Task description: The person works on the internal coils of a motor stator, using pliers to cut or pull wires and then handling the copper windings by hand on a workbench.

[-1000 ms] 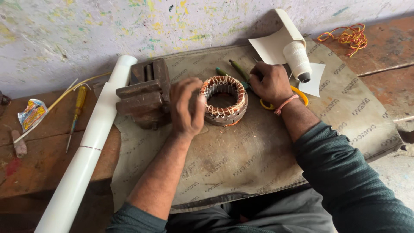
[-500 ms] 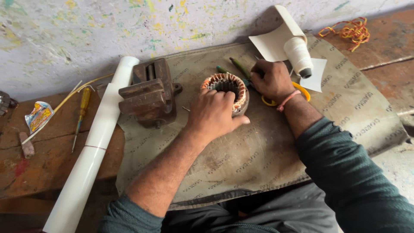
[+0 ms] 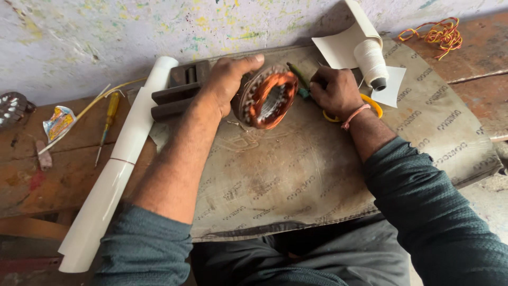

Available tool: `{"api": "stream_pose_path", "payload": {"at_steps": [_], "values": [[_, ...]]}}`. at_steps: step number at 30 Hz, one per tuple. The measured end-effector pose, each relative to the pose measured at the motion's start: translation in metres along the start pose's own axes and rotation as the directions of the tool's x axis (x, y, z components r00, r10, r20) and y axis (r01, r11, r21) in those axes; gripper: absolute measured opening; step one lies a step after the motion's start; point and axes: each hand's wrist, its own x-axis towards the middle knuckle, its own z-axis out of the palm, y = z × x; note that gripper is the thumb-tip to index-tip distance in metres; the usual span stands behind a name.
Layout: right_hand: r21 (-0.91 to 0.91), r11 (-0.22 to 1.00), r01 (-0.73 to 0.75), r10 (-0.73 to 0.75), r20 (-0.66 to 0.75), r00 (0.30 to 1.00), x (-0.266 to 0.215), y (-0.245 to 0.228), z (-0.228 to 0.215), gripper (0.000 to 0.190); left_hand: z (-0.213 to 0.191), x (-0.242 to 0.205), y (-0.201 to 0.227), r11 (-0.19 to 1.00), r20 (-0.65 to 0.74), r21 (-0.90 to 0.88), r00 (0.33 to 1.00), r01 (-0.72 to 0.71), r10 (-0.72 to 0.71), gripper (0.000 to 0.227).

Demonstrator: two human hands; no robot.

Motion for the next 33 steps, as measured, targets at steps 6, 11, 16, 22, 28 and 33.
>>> {"api": "stream_pose_path", "payload": {"at_steps": [6, 11, 16, 22, 28, 33], "values": [[0.026, 0.999, -0.046, 0.045, 0.032, 0.998, -0.006, -0.003, -0.001, 0.012, 0.000, 0.023, -0.024, 0.996, 0.125, 0.084, 0.992, -0.020, 0.010, 0.053], [0.001, 0.999, -0.045, 0.045, -0.031, 0.999, -0.003, -0.010, -0.004, 0.012, 0.004, 0.042, -0.035, 0.976, 0.087, 0.175, 0.990, -0.129, 0.115, 0.061], [-0.012, 0.998, -0.056, 0.053, -0.188, 0.981, -0.011, -0.030, -0.008, 0.013, 0.007, 0.065, -0.054, 0.902, -0.092, 0.309, 0.935, -0.300, 0.343, 0.068], [0.025, 0.966, 0.258, -0.259, 0.119, 0.959, -0.036, -0.092, 0.009, 0.020, 0.012, 0.060, -0.067, 0.875, -0.354, 0.192, 0.800, -0.445, 0.485, 0.062], [-0.161, 0.982, 0.100, -0.053, 0.274, 0.960, -0.031, -0.113, 0.025, 0.023, 0.012, 0.044, -0.059, 0.895, -0.152, -0.048, 0.888, -0.444, 0.433, 0.059], [-0.125, 0.977, 0.171, -0.135, 0.249, 0.959, -0.032, -0.113, 0.023, 0.030, 0.012, 0.028, -0.057, 0.821, -0.121, 0.002, 0.815, -0.570, 0.566, 0.048]]}}
